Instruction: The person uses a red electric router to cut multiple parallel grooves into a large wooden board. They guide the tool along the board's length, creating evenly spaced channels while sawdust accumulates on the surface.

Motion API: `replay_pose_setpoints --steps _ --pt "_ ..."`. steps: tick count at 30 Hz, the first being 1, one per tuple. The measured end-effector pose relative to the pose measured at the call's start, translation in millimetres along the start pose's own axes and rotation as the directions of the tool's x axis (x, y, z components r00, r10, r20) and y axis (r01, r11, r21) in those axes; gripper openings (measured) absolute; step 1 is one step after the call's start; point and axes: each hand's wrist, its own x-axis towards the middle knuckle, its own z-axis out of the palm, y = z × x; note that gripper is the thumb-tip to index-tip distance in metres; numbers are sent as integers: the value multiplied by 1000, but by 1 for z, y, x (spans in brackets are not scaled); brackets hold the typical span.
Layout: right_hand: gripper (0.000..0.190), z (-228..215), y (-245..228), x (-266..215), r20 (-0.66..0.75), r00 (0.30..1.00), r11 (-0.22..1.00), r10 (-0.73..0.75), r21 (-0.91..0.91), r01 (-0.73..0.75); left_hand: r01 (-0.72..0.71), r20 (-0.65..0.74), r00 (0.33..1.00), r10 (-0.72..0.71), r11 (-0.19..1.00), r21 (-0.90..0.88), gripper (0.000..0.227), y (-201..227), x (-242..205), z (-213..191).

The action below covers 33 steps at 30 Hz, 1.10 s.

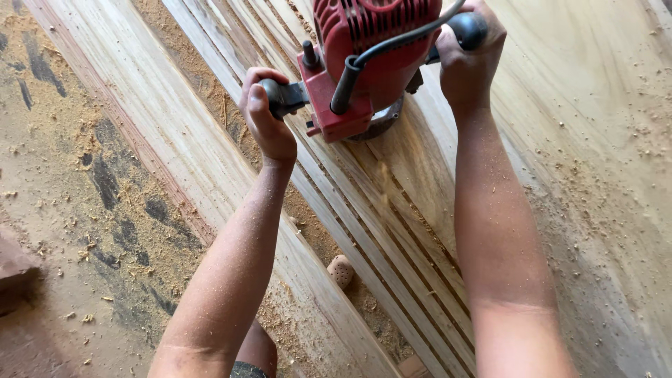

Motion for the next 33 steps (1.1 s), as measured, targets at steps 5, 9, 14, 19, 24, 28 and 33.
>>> replay_pose_setpoints --steps 5,9,14,19,24,28,33 --pt "9 -12 -10 -9 11 999 998 52 26 -52 -41 -7 999 41 996 80 56 1 -18 3" --pt "14 -21 -17 -15 34 999 997 20 69 -22 -40 -2 999 41 995 88 57 4 -26 7" --pt "13 -32 -22 -26 21 999 998 49 25 -50 17 13 1000 -17 1000 6 59 8 -43 10" --pt "12 -42 -26 -34 23 999 998 32 51 -33 -5 10 1000 5 1000 24 60 13 -56 15" --pt "12 -51 -35 -45 5 999 997 42 66 -42 30 18 999 -30 1000 -3 62 18 -71 19" --pt "6 -57 -38 -50 -6 997 997 73 29 -73 -14 19 1000 14 1000 4 62 21 -77 23" --pt "13 -61 -11 -62 -48 990 989 133 69 -129 -8 9 1000 8 999 36 62 18 -82 22"
